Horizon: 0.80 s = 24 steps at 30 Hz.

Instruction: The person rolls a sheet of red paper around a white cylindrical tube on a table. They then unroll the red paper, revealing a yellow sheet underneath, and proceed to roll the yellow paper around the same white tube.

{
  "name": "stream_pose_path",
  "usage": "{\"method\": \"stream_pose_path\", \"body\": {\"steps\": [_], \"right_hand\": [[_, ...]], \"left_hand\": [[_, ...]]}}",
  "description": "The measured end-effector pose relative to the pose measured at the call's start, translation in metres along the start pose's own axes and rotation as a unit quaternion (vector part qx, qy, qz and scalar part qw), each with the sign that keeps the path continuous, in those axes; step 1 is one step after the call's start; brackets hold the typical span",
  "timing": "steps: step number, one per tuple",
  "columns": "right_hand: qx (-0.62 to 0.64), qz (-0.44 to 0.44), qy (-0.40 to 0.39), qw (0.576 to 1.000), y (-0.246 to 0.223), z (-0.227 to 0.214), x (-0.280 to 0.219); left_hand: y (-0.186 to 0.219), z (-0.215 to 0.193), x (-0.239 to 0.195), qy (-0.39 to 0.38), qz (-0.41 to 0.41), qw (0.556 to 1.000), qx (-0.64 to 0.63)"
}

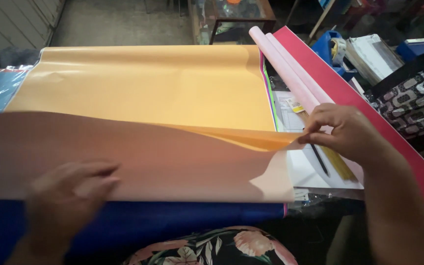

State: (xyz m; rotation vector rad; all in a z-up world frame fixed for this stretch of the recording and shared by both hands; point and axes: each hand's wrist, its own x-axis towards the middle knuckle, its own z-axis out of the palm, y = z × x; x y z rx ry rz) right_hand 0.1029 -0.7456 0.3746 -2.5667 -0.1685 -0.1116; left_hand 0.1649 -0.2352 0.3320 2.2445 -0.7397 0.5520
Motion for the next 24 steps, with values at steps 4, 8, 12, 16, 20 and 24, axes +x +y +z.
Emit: {"method": "stream_pose_path", "body": {"steps": [4, 8, 12, 16, 20, 24], "right_hand": [[0.027, 0.027, -0.035, 0.999, -0.001, 0.003, -0.003], [0.016, 0.025, -0.051, 0.998, -0.011, 0.006, -0.008], [-0.019, 0.019, -0.056, 0.998, -0.009, 0.010, -0.015], [-0.019, 0.031, -0.079, 0.996, -0.021, 0.010, -0.018], [-0.005, 0.046, -0.078, 0.996, -0.024, 0.012, -0.019], [0.077, 0.079, -0.027, 0.994, -0.022, 0.011, -0.015]], "left_hand": [[0.050, 0.033, 0.040, -0.008, 0.274, 0.957, -0.094], [0.075, 0.065, 0.064, -0.056, 0.380, 0.923, 0.038], [0.080, 0.086, 0.077, -0.028, 0.413, 0.907, 0.084], [0.086, 0.101, 0.084, -0.026, 0.437, 0.896, 0.069], [0.087, 0.110, 0.086, 0.032, 0.454, 0.889, 0.047], [0.084, 0.112, 0.081, 0.040, 0.450, 0.891, 0.038]]}}
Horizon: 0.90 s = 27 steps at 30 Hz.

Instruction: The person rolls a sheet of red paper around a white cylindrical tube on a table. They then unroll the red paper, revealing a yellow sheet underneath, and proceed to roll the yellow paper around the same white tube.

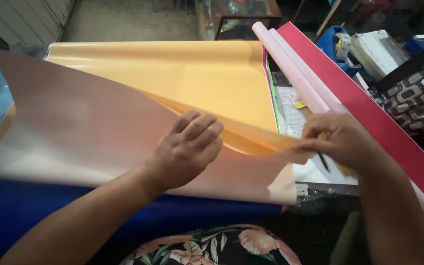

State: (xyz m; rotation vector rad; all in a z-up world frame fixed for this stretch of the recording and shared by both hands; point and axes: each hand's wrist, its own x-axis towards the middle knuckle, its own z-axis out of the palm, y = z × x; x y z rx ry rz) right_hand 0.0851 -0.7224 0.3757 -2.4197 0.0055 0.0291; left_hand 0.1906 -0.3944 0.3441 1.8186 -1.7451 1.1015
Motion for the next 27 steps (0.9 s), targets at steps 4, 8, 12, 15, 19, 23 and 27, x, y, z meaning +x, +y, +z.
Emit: {"method": "stream_pose_path", "body": {"steps": [4, 8, 12, 15, 19, 23, 27], "right_hand": [[0.058, 0.091, 0.107, 0.988, 0.010, 0.001, 0.016], [0.118, 0.168, 0.146, 0.968, 0.019, 0.003, 0.028], [0.088, 0.021, 0.196, 0.976, 0.041, 0.021, 0.029], [0.223, 0.155, 0.167, 0.948, 0.034, 0.016, 0.036], [0.192, 0.128, 0.164, 0.959, 0.050, 0.021, 0.041], [0.130, 0.094, 0.174, 0.972, 0.051, 0.024, 0.041], [0.131, 0.082, 0.187, 0.970, 0.038, 0.025, 0.033]], "left_hand": [[0.003, -0.007, -0.008, -0.034, 0.011, 0.999, -0.023], [0.008, -0.006, -0.020, -0.074, 0.023, 0.996, -0.032], [0.022, 0.007, -0.033, 0.007, 0.042, 0.999, -0.001], [0.035, -0.013, -0.034, -0.121, 0.013, 0.990, -0.066], [0.046, -0.024, -0.030, -0.120, 0.015, 0.991, -0.050], [0.053, -0.028, -0.027, -0.096, 0.005, 0.992, -0.076], [0.066, -0.038, -0.025, -0.151, 0.010, 0.980, -0.132]]}}
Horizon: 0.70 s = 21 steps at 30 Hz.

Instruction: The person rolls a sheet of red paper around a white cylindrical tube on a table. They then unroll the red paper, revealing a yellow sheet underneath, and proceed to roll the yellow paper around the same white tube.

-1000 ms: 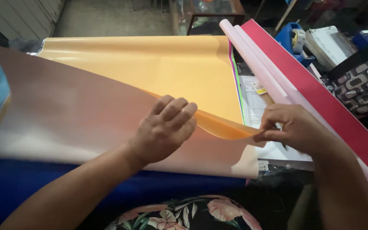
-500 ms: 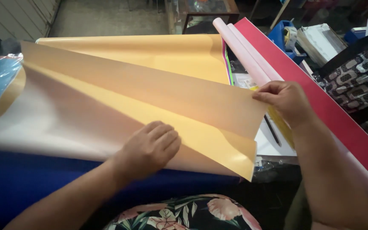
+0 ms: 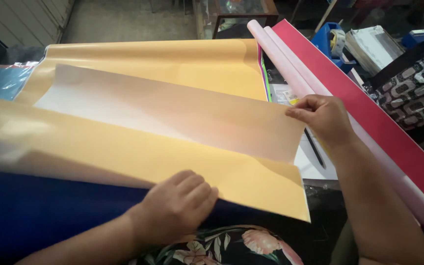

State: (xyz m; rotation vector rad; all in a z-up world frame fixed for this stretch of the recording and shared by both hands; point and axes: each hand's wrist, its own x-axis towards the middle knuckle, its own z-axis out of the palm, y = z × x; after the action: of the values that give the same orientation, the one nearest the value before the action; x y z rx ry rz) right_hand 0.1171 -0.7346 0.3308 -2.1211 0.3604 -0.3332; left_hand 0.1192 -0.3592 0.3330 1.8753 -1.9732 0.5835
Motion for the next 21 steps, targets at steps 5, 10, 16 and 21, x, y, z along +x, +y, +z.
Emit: {"method": "stream_pose_path", "body": {"steps": [5, 10, 16, 21], "right_hand": [[-0.030, -0.004, 0.037, 0.999, -0.008, 0.001, -0.012], [0.041, 0.032, 0.058, 0.997, -0.008, 0.004, -0.027], [-0.055, 0.027, 0.077, 0.995, -0.044, -0.003, -0.075], [-0.080, 0.080, 0.158, 0.981, -0.082, -0.006, -0.131]], "left_hand": [[0.016, -0.003, 0.001, -0.011, -0.006, 1.000, 0.029], [0.020, 0.017, -0.016, -0.072, -0.059, 0.996, -0.014], [-0.047, -0.048, -0.026, -0.112, -0.065, 0.989, 0.068], [-0.192, -0.154, -0.059, -0.226, -0.372, 0.882, 0.181]]}}
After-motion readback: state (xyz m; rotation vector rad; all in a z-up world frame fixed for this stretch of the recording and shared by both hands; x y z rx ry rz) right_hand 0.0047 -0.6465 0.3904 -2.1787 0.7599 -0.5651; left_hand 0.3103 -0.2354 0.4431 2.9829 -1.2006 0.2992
